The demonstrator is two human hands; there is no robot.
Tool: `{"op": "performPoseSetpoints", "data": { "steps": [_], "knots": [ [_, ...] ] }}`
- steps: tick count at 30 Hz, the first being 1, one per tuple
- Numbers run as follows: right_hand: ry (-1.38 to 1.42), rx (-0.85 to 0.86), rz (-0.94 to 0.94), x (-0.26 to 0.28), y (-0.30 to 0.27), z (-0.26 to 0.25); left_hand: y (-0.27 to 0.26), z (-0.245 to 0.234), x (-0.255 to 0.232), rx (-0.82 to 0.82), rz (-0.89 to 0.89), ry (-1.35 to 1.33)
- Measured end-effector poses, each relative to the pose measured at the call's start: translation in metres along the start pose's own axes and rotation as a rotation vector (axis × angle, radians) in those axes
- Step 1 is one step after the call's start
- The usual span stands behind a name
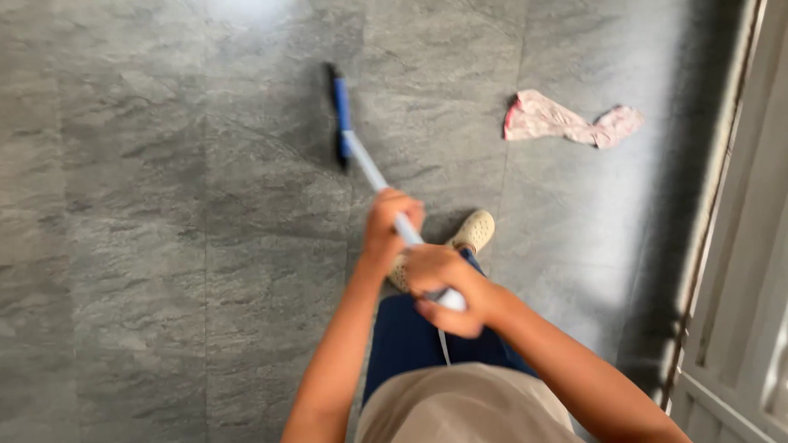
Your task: Sweeping the floor of an entryway using a broom.
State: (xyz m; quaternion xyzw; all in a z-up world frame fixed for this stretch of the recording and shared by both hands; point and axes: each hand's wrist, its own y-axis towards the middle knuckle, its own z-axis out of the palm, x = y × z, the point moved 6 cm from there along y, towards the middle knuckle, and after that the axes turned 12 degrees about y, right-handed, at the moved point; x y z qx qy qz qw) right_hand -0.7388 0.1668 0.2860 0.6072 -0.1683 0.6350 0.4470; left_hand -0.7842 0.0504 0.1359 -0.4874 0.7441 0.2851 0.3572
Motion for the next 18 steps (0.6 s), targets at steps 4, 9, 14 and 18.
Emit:
{"op": "performPoseSetpoints", "data": {
  "steps": [4,9,14,18],
  "knots": [
    [0.055,0.083,0.002,-0.073,0.015,-0.034,0.016,0.022,0.101,-0.215,-0.042,0.210],
    [-0.014,-0.065,0.053,-0.063,-0.027,-0.113,0.067,0.135,0.085,-0.202,0.022,0.104],
    [-0.135,-0.327,0.148,0.004,-0.108,-0.200,0.125,0.287,-0.020,0.151,0.152,-0.180],
    [-0.327,-0.331,0.335,0.012,-0.119,-0.216,0.151,0.301,-0.087,0.249,0.158,-0.187]
  ]
}}
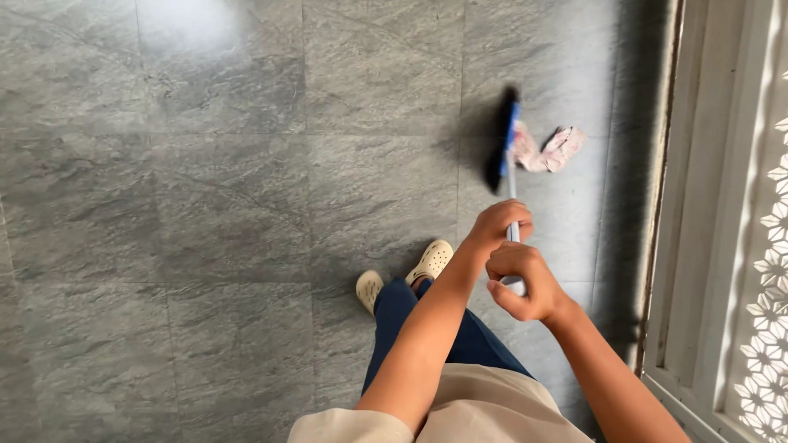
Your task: Sweeping the floor of an entryway using a broom.
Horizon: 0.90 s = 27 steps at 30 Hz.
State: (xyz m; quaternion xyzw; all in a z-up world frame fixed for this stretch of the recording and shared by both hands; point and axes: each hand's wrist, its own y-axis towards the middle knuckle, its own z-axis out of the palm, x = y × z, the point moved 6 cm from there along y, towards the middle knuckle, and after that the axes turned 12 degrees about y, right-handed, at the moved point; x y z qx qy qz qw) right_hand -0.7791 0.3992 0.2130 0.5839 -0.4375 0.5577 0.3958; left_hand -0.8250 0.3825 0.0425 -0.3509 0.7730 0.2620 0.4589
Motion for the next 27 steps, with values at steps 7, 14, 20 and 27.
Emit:
{"op": "performPoseSetpoints", "data": {
  "steps": [7,14,20,27],
  "knots": [
    [0.052,-0.022,-0.127,0.098,0.056,-0.010,0.030,-0.097,-0.058,-0.003,0.060,0.025],
    [0.335,0.312,-0.344,0.120,0.166,0.029,0.031,-0.287,-0.030,-0.293,-0.001,0.307],
    [0.476,0.414,-0.369,0.016,0.305,0.073,0.033,-0.361,0.178,-0.318,-0.306,0.537],
    [0.209,0.199,-0.177,0.015,0.323,-0.008,0.147,-0.264,0.177,-0.208,0.023,0.049]
  ]
}}
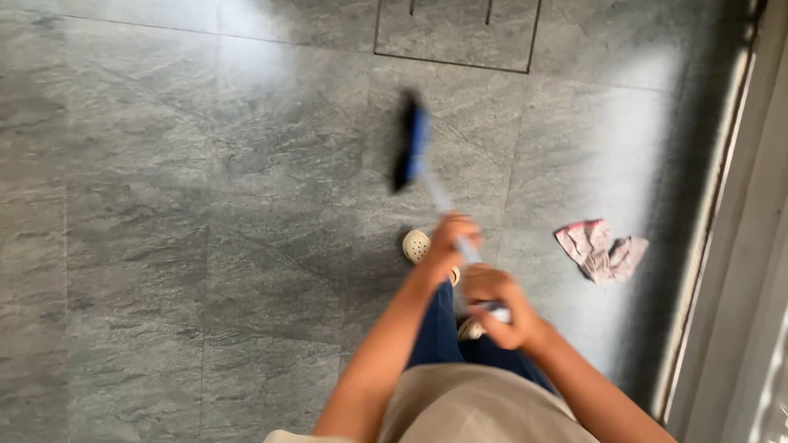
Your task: Sweeping the floor of an entryway using a broom.
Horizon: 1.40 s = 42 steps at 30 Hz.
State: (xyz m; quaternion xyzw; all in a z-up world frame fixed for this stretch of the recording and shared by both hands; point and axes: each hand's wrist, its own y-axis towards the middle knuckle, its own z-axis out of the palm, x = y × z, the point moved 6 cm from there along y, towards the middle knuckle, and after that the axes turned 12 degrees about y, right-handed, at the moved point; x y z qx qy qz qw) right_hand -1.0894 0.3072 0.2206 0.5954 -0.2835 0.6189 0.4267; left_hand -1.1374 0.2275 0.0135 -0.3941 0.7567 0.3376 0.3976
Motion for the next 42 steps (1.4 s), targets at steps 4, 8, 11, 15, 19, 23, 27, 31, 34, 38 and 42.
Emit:
{"op": "performPoseSetpoints", "data": {
  "steps": [4,8,11,15,19,23,27,31,34,38,42],
  "knots": [
    [-0.141,-0.106,0.084,-0.008,-0.015,-0.049,0.035,0.112,0.001,0.158,0.085,-0.058],
    [-0.354,-0.093,0.306,-0.036,0.015,-0.073,0.068,0.086,-0.038,-0.046,0.093,-0.264],
    [-0.281,-0.107,0.386,-0.008,0.056,-0.082,0.108,0.057,-0.057,0.031,0.066,-0.274],
    [-0.268,-0.070,0.266,0.061,0.086,-0.077,0.135,0.020,-0.074,0.175,0.137,-0.141],
    [-0.049,0.078,0.041,0.104,0.137,-0.081,0.175,-0.075,-0.084,0.032,0.126,0.076],
    [0.087,0.219,-0.121,0.080,0.198,-0.104,0.209,-0.149,-0.044,-0.103,-0.008,0.091],
    [0.179,0.253,-0.136,-0.003,0.251,-0.143,0.235,-0.163,0.056,-0.230,-0.081,0.359],
    [0.230,0.193,-0.154,-0.050,0.253,-0.195,0.257,-0.112,0.125,-0.113,-0.114,0.382],
    [0.107,0.037,-0.025,-0.022,0.219,-0.247,0.291,-0.028,0.105,0.070,-0.068,0.225],
    [-0.011,-0.123,-0.029,0.009,0.169,-0.305,0.338,0.114,0.073,0.311,0.040,0.020],
    [-0.194,-0.195,0.145,0.009,0.169,-0.330,0.383,0.127,0.022,0.312,0.104,0.050]
  ]
}}
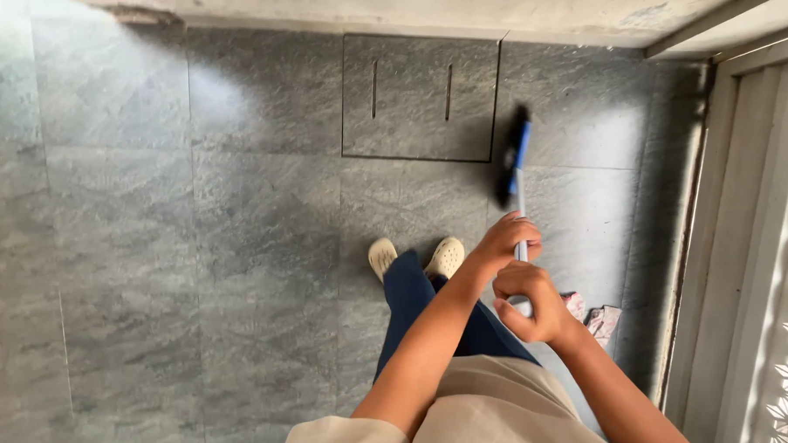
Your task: Sweeping the floor of an entryway using a broom.
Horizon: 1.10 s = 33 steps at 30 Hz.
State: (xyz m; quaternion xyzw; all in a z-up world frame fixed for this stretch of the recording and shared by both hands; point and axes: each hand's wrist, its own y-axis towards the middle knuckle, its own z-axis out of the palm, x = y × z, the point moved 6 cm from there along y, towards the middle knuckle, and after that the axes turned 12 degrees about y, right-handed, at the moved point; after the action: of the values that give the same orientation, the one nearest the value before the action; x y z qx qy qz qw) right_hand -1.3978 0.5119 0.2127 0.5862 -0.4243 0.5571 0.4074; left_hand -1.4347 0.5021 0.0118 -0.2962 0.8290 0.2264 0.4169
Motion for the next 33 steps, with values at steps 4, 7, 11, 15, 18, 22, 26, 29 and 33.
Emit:
{"op": "performPoseSetpoints", "data": {
  "steps": [4,7,11,15,18,22,26,29,33],
  "knots": [
    [-0.055,-0.069,0.013,0.040,0.033,-0.015,0.038,-0.062,-0.045,0.008,0.014,-0.043],
    [0.045,-0.033,-0.130,0.092,0.057,-0.018,0.038,-0.115,-0.058,-0.078,0.045,-0.012],
    [0.239,0.138,-0.266,0.126,0.109,-0.007,0.033,-0.213,-0.034,-0.311,-0.032,0.106],
    [0.300,0.202,-0.274,0.083,0.203,0.020,0.030,-0.300,0.054,-0.205,-0.125,0.037],
    [0.388,0.193,-0.258,0.028,0.261,0.047,0.007,-0.335,0.134,-0.276,-0.250,0.230],
    [0.346,0.077,-0.280,-0.005,0.292,0.031,0.035,-0.296,0.219,-0.070,-0.122,0.091],
    [0.272,-0.221,-0.177,-0.003,0.259,-0.036,0.120,-0.220,0.162,0.072,0.052,-0.135],
    [0.174,-0.333,-0.109,-0.006,0.237,-0.083,0.181,-0.161,0.119,0.247,0.116,-0.336],
    [-0.036,-0.467,0.023,-0.012,0.227,-0.103,0.211,-0.096,0.098,0.390,0.276,-0.422]
  ]
}}
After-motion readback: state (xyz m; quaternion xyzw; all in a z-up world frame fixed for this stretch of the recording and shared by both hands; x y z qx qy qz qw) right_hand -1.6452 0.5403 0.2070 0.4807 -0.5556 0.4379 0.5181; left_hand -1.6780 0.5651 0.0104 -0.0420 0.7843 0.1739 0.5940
